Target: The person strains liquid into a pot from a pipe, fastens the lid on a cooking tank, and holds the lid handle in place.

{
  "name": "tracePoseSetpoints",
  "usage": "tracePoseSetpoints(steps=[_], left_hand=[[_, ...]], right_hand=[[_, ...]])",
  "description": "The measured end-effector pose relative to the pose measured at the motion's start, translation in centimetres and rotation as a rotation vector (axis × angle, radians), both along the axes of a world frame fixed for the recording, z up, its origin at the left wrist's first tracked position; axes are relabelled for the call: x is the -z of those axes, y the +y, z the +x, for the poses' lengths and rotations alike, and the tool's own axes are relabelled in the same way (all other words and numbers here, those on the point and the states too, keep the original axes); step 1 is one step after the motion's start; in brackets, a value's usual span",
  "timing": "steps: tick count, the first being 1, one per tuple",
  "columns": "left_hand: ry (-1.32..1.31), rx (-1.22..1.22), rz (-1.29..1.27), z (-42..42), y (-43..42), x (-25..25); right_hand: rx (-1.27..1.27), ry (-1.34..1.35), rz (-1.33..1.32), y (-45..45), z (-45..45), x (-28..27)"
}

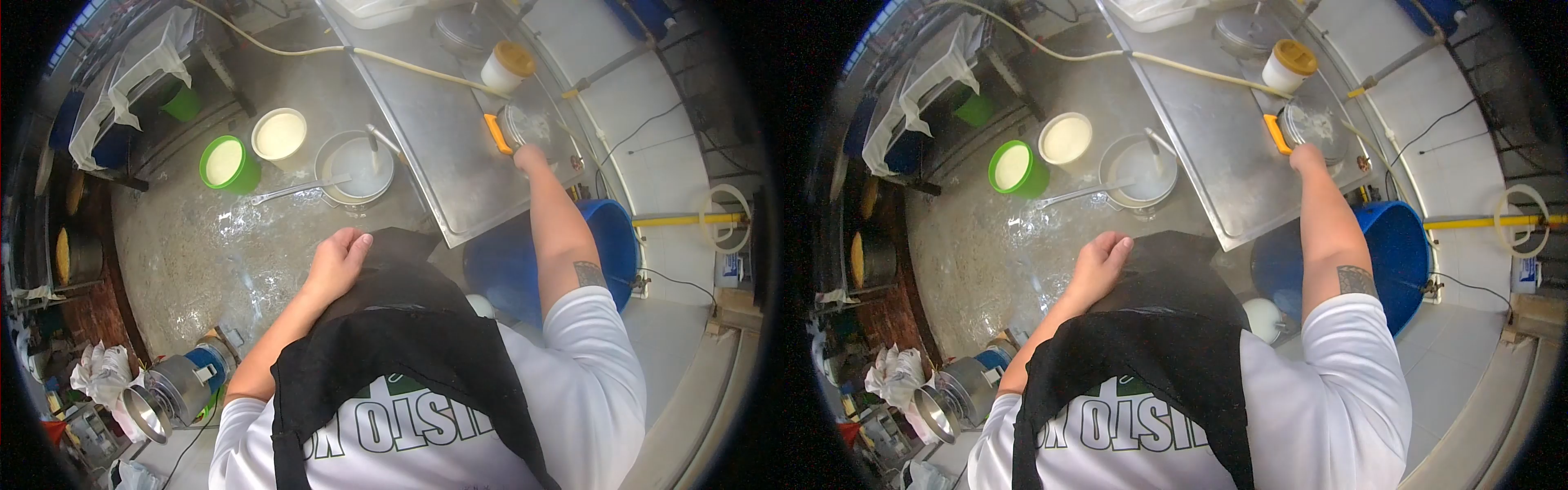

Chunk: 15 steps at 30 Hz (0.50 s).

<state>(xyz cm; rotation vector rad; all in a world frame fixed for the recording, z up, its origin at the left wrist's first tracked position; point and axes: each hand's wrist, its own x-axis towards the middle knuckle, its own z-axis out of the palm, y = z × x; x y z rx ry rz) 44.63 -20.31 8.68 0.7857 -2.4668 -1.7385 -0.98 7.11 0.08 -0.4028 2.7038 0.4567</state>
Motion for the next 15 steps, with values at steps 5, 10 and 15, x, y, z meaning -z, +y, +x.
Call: tracePoseSetpoints(steps=[5, 10, 15], left_hand=[[-0.02, -0.002, 0.011, -0.1, 0.0, -0.6], [0.0, -0.005, -0.021, 0.0, 0.0, -0.1], [0.006, -0.008, -0.006, -0.1, 0.0, -0.3]], right_hand=[[0.025, -0.012, -0.003, -0.4, 0.5, -0.7], [0.045, -0.003, -0.034, -0.3, 0.4, -0.6], [0.108, -0.022, -0.001, -0.6, 0.3, -0.7]])
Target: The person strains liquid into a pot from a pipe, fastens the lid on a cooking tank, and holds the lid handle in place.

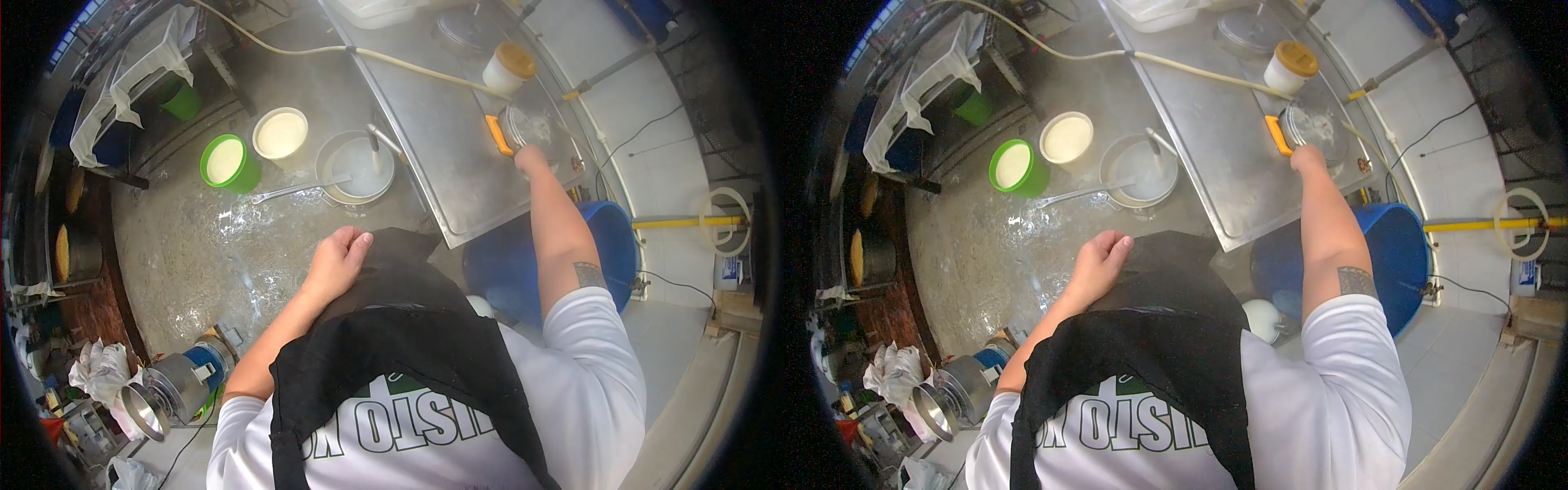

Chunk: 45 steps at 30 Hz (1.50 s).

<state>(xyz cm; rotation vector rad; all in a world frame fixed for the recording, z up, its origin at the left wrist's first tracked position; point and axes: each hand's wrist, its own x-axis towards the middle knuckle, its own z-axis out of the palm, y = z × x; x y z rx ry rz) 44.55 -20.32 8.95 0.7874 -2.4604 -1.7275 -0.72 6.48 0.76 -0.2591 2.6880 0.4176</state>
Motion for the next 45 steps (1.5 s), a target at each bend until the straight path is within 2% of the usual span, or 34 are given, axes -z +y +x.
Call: tracePoseSetpoints(steps=[11, 23, 28, 32, 34, 36, 40, 42, 45], left_hand=[[-0.034, 0.02, -0.006, -0.1, -0.2, -0.4], [-0.018, 0.023, 0.01, -0.2, -0.3, 0.2], [-0.023, 0.017, 0.018, -0.1, -0.3, -0.2], [-0.023, -0.002, -0.002, 0.0, -0.3, -0.1], [-0.034, 0.016, 0.008, 0.0, -0.4, 0.2], [-0.026, 0.011, 0.012, 0.0, -0.4, 0.6], [0.012, 0.021, -0.032, 0.1, -0.5, 0.1], [0.005, 0.034, -0.032, 0.1, -0.6, 0.3], [0.012, 0.026, -0.049, 0.2, -0.7, 0.4]], right_hand=[[-0.002, 0.025, -0.039, 0.0, 0.5, -0.2], [-0.065, -0.035, 0.044, 0.7, -0.6, 1.0], [-0.025, 0.024, -0.042, 0.8, -0.6, 1.2], [-0.109, 0.004, 0.005, 0.3, -0.1, 0.4], [0.093, -0.001, -0.073, 0.0, 0.2, 0.0], [-0.019, 0.051, -0.056, 1.1, -1.2, 1.9], [-0.064, 0.094, -0.121, 2.2, -2.1, 3.6], [-0.11, 0.03, -0.031, 2.5, -2.9, 4.2], [-0.058, 0.097, -0.138, 1.2, -0.6, 2.0]])
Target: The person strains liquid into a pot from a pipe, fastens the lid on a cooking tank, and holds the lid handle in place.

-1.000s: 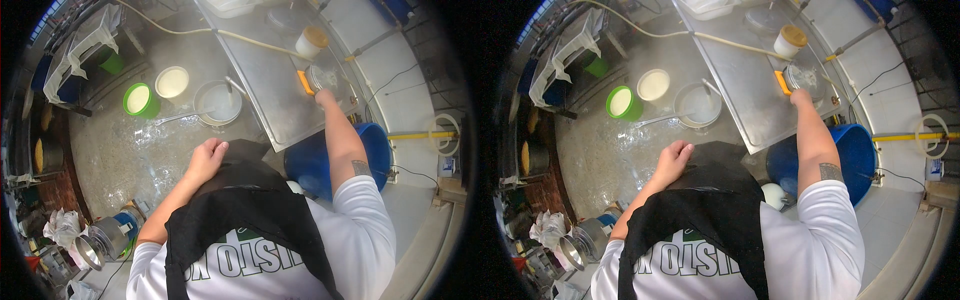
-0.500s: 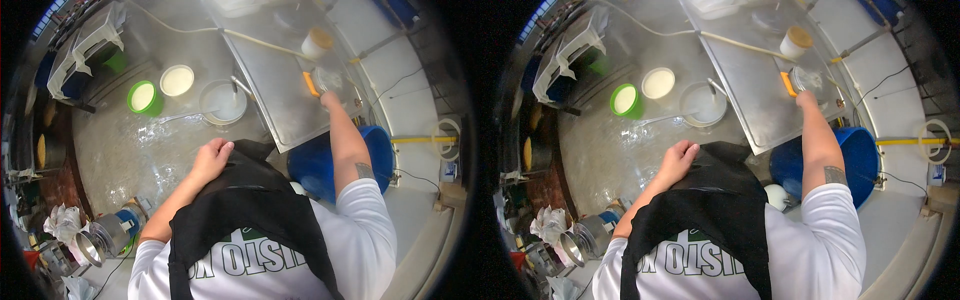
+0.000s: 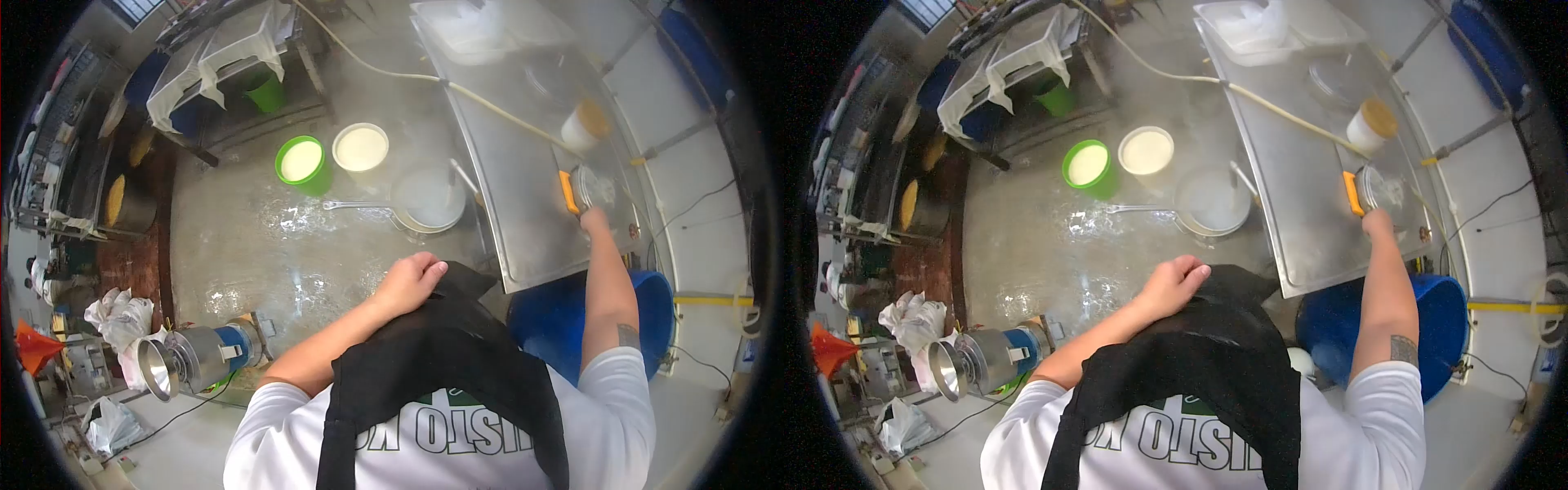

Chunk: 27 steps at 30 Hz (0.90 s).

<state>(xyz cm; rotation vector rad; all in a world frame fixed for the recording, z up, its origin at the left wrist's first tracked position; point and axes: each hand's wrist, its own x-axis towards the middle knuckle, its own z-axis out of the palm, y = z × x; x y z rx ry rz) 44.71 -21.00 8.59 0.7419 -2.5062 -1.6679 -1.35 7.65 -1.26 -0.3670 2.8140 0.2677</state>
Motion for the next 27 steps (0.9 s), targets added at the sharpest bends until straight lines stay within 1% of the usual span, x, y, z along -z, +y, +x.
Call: tracePoseSetpoints(steps=[2, 6, 8, 12, 14, 15, 17, 21, 23, 24, 26, 27], left_hand=[[0.013, 0.004, 0.023, 0.0, 0.1, 0.0], [0.024, -0.011, 0.014, 0.1, 0.0, -0.2], [0.009, 0.004, 0.012, 0.0, 0.0, -0.6], [0.014, -0.005, 0.026, 0.0, 0.0, -0.3], [0.024, -0.01, 0.042, 0.0, 0.1, 0.0], [0.026, -0.011, 0.043, 0.0, 0.1, 0.0], [0.044, -0.013, 0.031, 0.1, 0.1, 0.0], [0.022, -0.019, 0.019, 0.2, 0.0, -0.9], [0.036, 0.007, 0.009, 0.2, -0.1, -0.9], [0.036, 0.007, 0.011, 0.2, -0.1, -0.6], [0.071, -0.007, 0.029, 0.1, 0.0, -0.1], [0.071, -0.003, 0.033, 0.1, 0.0, -0.1]], right_hand=[[0.093, 0.02, -0.032, 0.1, -0.3, 0.0], [0.054, 0.006, 0.007, 0.6, -1.3, 1.1], [-0.043, -0.026, 0.1, 0.9, -1.6, 1.1], [0.005, 0.001, 0.04, 1.1, -1.7, 1.6], [-0.102, -0.013, 0.131, 1.3, -2.5, 2.3], [-0.103, -0.011, 0.133, 1.6, -2.8, 2.5], [0.038, -0.038, 0.063, 1.2, -2.8, 2.3], [-0.005, -0.008, 0.066, 1.0, -2.3, 2.1], [0.075, 0.012, -0.009, 0.8, -1.9, 1.6], [0.074, 0.012, -0.007, 0.8, -1.9, 1.4], [0.004, -0.056, 0.093, 0.3, -0.9, -0.1], [0.008, -0.056, 0.097, 0.2, -0.7, -0.2]])
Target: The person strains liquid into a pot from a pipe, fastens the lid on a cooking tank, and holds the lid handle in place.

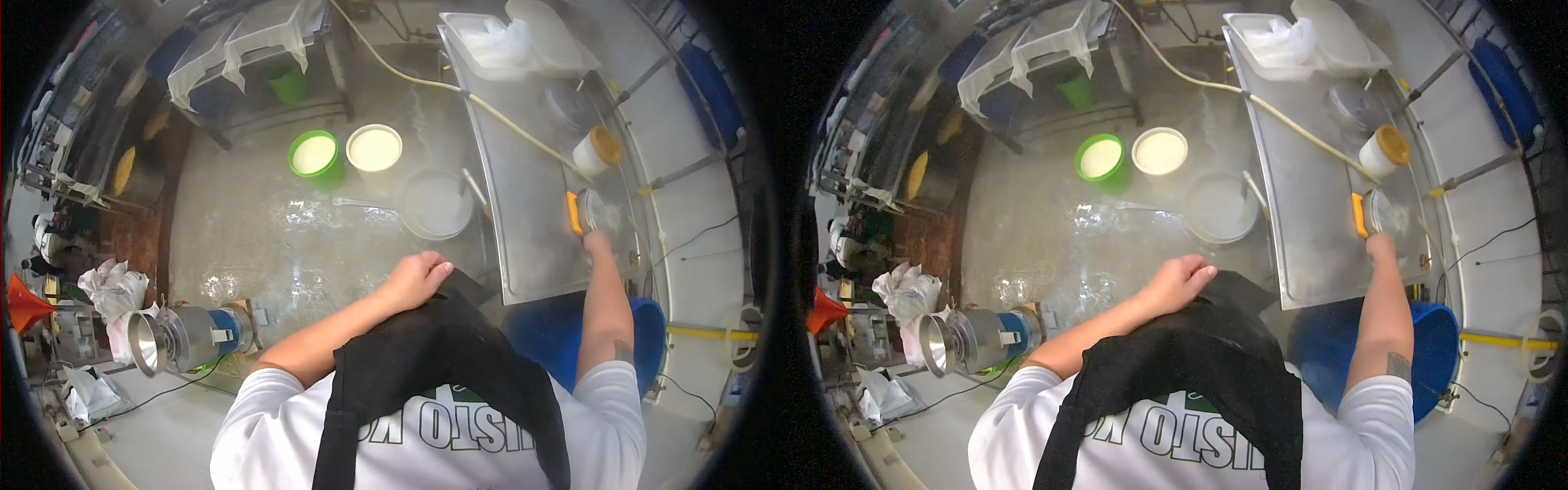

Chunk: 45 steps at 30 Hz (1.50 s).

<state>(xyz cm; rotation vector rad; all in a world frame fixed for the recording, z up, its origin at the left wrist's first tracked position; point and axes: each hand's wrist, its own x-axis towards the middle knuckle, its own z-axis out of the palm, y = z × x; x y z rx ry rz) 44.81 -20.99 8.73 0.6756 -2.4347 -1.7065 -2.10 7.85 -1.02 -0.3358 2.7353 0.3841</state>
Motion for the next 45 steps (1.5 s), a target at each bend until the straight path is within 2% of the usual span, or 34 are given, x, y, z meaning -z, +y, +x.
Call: tracePoseSetpoints(steps=[3, 7, 9, 11, 14, 24, 26, 36, 38, 42, 43, 45], left_hand=[[-0.034, -0.003, 0.022, 0.0, 0.0, -0.6], [-0.055, 0.005, -0.014, 0.0, 0.1, -0.3], [-0.022, 0.011, -0.045, -0.1, 0.1, -0.5], [-0.041, 0.023, -0.01, -0.1, 0.2, -0.8], [-0.081, 0.018, 0.012, -0.3, 0.2, -0.9], [-0.105, -0.005, 0.029, -0.2, 0.3, -0.4], [-0.1, -0.008, 0.038, -0.2, 0.3, -0.2], [-0.094, -0.007, 0.057, -0.2, 0.3, 0.2], [-0.091, -0.009, 0.067, -0.4, 0.1, -0.2], [-0.099, 0.014, 0.034, -0.7, 0.0, 0.0], [-0.091, 0.022, 0.028, -0.8, 0.0, 0.2], [-0.104, 0.023, 0.03, -1.1, 0.0, 0.4]], right_hand=[[0.041, 0.016, -0.02, 0.4, -0.4, 0.5], [-0.07, 0.007, 0.001, 1.5, -2.4, 3.1], [0.001, 0.005, -0.009, 0.5, -1.0, 1.4], [-0.037, -0.003, -0.005, 0.1, 0.1, 0.2], [-0.127, 0.005, 0.06, 0.0, 0.0, 0.1], [-0.065, 0.009, 0.009, 0.3, 0.0, 0.6], [-0.175, -0.019, 0.094, 0.2, -0.2, 0.6], [-0.142, -0.042, 0.111, -0.2, 1.1, -0.9], [-0.014, -0.07, 0.015, -0.4, 0.5, -0.7], [0.089, -0.136, -0.002, -0.8, 0.6, -1.1], [0.225, -0.136, -0.163, -0.6, 1.0, -0.9], [0.365, -0.142, -0.32, -0.3, 1.2, -0.5]])
